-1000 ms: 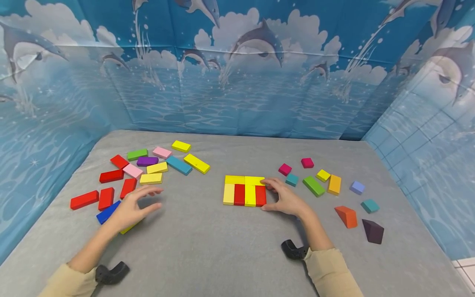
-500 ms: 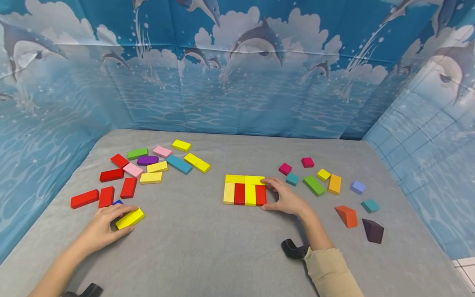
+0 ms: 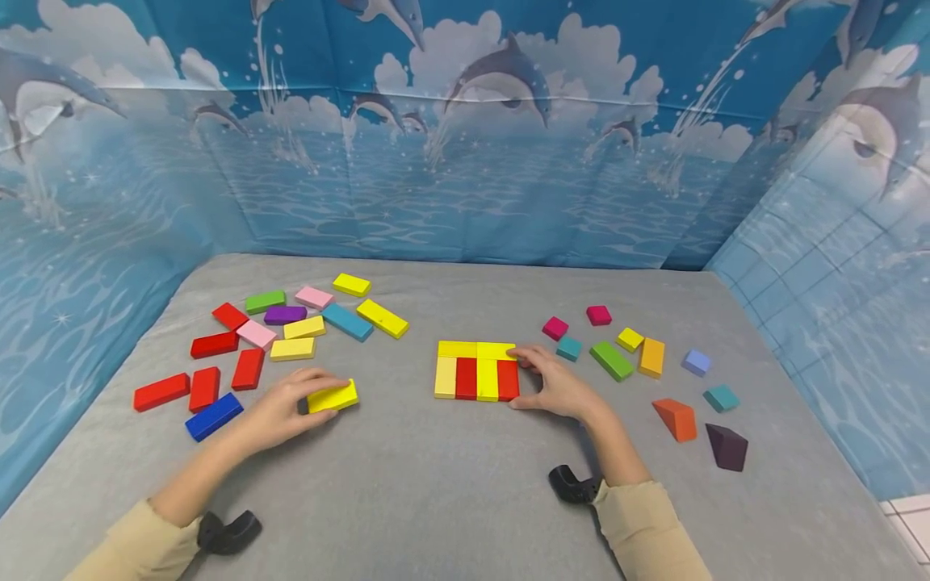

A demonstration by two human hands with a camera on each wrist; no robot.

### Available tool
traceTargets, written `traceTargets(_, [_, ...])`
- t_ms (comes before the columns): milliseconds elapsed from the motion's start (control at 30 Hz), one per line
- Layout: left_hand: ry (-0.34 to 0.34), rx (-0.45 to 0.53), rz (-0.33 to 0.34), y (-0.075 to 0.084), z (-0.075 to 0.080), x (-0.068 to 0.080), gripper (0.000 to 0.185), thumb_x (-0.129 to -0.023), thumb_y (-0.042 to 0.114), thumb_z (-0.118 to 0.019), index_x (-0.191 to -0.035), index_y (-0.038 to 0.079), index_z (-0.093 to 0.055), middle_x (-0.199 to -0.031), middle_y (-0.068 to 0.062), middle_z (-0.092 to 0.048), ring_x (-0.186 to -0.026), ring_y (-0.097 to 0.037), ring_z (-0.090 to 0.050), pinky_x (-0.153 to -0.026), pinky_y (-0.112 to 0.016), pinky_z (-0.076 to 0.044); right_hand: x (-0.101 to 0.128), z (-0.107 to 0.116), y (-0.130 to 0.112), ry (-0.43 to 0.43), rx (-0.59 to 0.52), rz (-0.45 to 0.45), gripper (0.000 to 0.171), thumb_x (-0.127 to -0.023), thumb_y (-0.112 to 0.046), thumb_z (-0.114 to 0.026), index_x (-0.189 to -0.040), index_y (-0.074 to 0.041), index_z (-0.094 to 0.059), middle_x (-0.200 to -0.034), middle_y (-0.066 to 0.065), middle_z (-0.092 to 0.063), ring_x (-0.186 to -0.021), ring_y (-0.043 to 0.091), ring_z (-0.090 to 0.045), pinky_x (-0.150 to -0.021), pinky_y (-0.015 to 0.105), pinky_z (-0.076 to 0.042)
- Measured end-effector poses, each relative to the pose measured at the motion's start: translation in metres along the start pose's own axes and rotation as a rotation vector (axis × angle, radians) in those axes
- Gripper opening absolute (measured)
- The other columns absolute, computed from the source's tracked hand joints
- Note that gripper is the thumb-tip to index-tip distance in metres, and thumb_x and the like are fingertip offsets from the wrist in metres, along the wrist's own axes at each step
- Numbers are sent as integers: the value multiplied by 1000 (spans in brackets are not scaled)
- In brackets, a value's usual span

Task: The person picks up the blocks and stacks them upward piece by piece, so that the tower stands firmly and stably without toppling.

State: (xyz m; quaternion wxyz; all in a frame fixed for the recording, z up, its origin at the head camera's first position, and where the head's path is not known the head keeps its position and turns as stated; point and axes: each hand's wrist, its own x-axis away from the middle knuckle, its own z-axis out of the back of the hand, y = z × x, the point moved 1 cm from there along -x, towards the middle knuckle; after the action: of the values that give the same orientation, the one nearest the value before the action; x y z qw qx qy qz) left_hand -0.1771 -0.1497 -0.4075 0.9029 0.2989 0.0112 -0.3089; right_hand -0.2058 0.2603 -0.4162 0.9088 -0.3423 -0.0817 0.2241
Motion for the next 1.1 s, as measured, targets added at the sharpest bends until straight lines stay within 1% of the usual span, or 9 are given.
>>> traceTargets(133, [-86, 31, -88, 21, -22, -39, 43, -82, 17, -68, -124, 15, -58, -115, -3, -56, -105, -19, -50, -89, -39, -45, 0, 0, 0, -5, 2, -10, 74, -73, -29, -77, -134, -6, -42, -132, 17, -41, -114, 31, -46, -94, 51, -38])
traceTargets(233, [-147, 26, -152, 37, -39, -64, 41, -83, 18, -67, -124, 16, -58, -114, -2, -56, -104, -16, -49, -89, -33, -44, -1, 0, 0, -7, 1, -9, 74, -73, -29, -77, -134, -6, -42, -132, 16, -41, -114, 31, -46, -94, 51, -38])
traceTargets(333, [-200, 11, -205, 52, -55, -83, 40, -85, 19, -65, -124, 16, -58, -115, -2, -54, -104, -15, -47, -90, -30, -43, -1, 0, 1, -5, 2, -4, 74, -73, -32, -77, -133, -7, -42, -132, 16, -41, -114, 31, -46, -94, 51, -38])
traceTargets(433, [-233, -5, -241, 64, -67, -96, 41, -85, 19, -65, -125, 16, -57, -115, -2, -53, -104, -16, -45, -91, -28, -41, -1, 0, 0, 3, 2, 1, 70, -76, -33, -74, -132, -7, -44, -131, 15, -42, -113, 30, -47, -93, 50, -39])
traceTargets(600, [-250, -62, -307, 79, -81, -110, 40, -86, 22, -64, -125, 16, -57, -114, 0, -53, -102, -14, -46, -91, -25, -39, 0, 1, 0, 10, -7, 20, 57, -84, -27, -66, -132, -5, -45, -131, 16, -43, -113, 31, -48, -93, 49, -40])
traceTargets(700, [-253, -121, -354, 86, -88, -114, 39, -87, 24, -62, -125, 18, -57, -114, 1, -53, -102, -12, -46, -91, -23, -38, -1, 1, 1, 10, -17, 17, 55, -85, -24, -65, -132, -4, -45, -131, 17, -43, -113, 32, -48, -93, 49, -41])
traceTargets(800, [-245, -174, -401, 93, -93, -116, 38, -88, 26, -61, -125, 19, -58, -115, 1, -53, -103, -12, -47, -91, -23, -36, -1, 1, 1, 12, -19, 4, 56, -84, -24, -66, -132, -5, -45, -131, 16, -43, -112, 31, -48, -93, 49, -41])
traceTargets(933, [-218, -233, -469, 100, -100, -119, 37, -88, 26, -60, -125, 19, -58, -114, 2, -55, -102, -12, -48, -90, -23, -36, -1, 1, 2, 16, -23, 2, 56, -84, -25, -66, -132, -5, -45, -132, 16, -43, -112, 31, -48, -93, 50, -41])
traceTargets(1100, [-168, -306, -516, 105, -111, -121, 35, -88, 27, -61, -122, 18, -60, -110, 3, -55, -100, -11, -48, -87, -23, -36, 0, 1, 1, 22, -27, 10, 55, -84, -23, -67, -131, -5, -45, -132, 17, -43, -112, 31, -48, -93, 49, -41])
